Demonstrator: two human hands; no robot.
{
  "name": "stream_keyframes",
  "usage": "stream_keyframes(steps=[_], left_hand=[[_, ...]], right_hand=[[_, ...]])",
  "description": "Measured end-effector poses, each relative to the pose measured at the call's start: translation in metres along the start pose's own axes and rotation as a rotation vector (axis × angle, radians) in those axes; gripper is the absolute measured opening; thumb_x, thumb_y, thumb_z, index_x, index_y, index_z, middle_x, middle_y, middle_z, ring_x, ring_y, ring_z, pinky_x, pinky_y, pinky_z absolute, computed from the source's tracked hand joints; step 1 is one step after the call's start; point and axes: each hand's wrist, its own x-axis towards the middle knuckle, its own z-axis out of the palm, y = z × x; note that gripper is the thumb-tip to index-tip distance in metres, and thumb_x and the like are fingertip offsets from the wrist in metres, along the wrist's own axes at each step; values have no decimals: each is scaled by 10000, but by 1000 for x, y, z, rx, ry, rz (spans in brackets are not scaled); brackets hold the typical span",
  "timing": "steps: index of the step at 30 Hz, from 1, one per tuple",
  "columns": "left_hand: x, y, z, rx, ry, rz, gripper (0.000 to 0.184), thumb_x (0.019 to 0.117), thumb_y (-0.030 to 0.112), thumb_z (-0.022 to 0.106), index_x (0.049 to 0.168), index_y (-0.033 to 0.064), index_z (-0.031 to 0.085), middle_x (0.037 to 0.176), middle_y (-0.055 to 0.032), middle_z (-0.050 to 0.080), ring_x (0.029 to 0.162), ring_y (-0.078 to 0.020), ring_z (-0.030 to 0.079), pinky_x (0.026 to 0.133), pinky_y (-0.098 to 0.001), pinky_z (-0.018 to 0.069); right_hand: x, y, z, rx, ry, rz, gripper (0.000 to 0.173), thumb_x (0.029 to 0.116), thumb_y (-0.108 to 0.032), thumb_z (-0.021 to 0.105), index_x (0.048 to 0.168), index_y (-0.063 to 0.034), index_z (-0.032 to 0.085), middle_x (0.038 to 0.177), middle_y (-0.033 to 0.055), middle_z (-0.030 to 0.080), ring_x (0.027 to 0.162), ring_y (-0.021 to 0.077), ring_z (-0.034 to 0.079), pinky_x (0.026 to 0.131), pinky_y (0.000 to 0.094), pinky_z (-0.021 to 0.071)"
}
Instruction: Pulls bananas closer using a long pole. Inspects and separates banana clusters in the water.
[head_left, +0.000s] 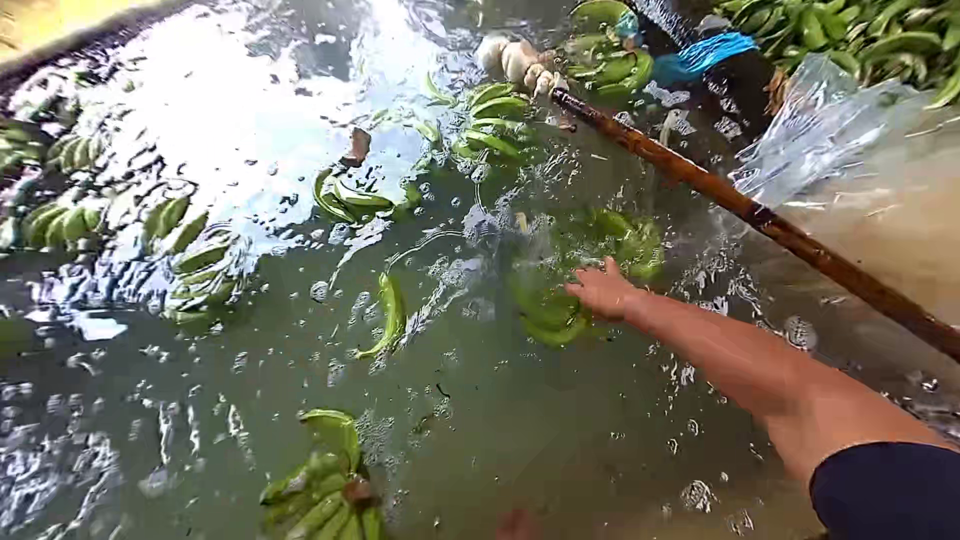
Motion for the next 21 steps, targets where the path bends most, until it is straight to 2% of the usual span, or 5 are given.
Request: stream_keyframes(steps=[4,7,10,15,21], left_hand=[[5,32,8,95,91,-192,441,1094,177,483,1418,-123,491,1439,-325,529,1361,-427,514,1167,-524,363],[8,31,11,38,150,-47,412,1072,126,514,1392,-132,508,1379,-329,573,1301,-440,560,1120,-544,417],[22,30,8,-72,136,58,420,1073,124,488,1393,-149,479,1340,-329,592,1219,-402,621,1043,-487,497],[40,80,5,-298,89,-80,468,1129,202,352,1471,-113,406,1433,-306,531,1283,-373,575,1082,-471,462],[60,82,10,-512,139,22,558,1139,339,236,1565,-13,313,1551,-261,418,1373,-374,486,1097,-520,436]], right_hand=[[0,-16,42,7,-4,138,442,1022,5,516,1464,9,530,1493,332,474,1440,549,351,1174,723,195],[0,-50,53,98,-31,277,397,1059,-6,423,1438,68,517,1481,340,478,1422,539,383,1144,688,285],[-5,-79,50,219,-112,354,421,1065,-59,437,1448,110,481,1524,361,407,1454,535,331,1175,674,255],[3,-70,31,352,-237,325,345,978,-164,647,1197,103,646,1236,329,630,1189,477,598,985,669,444],[-36,-21,77,1321,45,646,178,1062,-46,481,1220,19,528,940,50,555,765,90,534,712,270,487]])
